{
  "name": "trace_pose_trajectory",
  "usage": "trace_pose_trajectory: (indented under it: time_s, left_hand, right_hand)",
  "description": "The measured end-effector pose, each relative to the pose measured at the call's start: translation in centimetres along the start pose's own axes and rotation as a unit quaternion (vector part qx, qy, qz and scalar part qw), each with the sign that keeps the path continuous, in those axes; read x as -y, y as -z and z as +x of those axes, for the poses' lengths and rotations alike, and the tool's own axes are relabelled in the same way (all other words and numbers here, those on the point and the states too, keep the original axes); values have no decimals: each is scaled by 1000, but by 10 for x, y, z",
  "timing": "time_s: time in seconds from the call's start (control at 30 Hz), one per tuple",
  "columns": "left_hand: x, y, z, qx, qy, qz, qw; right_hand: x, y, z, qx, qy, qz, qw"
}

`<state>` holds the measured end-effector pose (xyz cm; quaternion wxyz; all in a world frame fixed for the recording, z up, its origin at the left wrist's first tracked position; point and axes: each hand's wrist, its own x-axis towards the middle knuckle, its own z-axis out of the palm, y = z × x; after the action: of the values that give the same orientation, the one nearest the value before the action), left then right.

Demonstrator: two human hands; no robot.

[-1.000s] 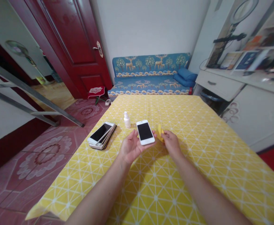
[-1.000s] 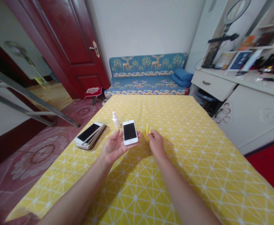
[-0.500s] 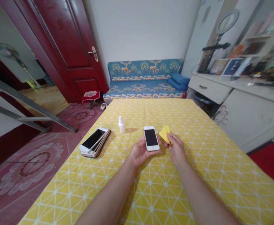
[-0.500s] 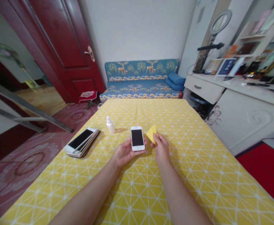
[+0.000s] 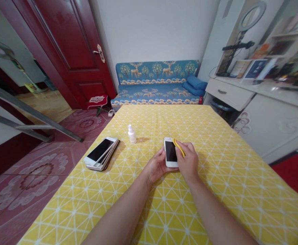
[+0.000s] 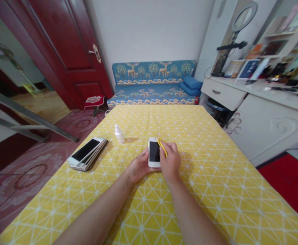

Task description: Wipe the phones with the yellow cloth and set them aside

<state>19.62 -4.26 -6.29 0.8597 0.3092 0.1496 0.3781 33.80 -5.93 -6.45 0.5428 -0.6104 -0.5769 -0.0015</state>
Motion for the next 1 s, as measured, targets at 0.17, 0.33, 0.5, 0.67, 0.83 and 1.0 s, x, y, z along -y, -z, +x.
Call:
trace_pose_trajectory:
  time_s: [0.17,0.33,0.5,0.67,0.83,1.0]
  left_hand:
    - [0,-1,-1,18,-2,13,1000]
    - [2,-1,-2,31,3,26,999]
    - [1,-3,-3,39,4,47,998]
    - [0,-5,-5,34,7,73,997]
    - [2,-2,-5,26,14,76,997]
    - [5,0,-2,-19,-8,67,998]
  right_hand:
    - [4,2,0,18,3,-31,999]
    - [6,3,0,30,33,-1,999]
    - [10,5,1,35,51,68,996]
    - [14,11,3,39,70,99,992]
    - [14,16,3,49,73,91,992]
    - [17,14,-1,70,87,102,988]
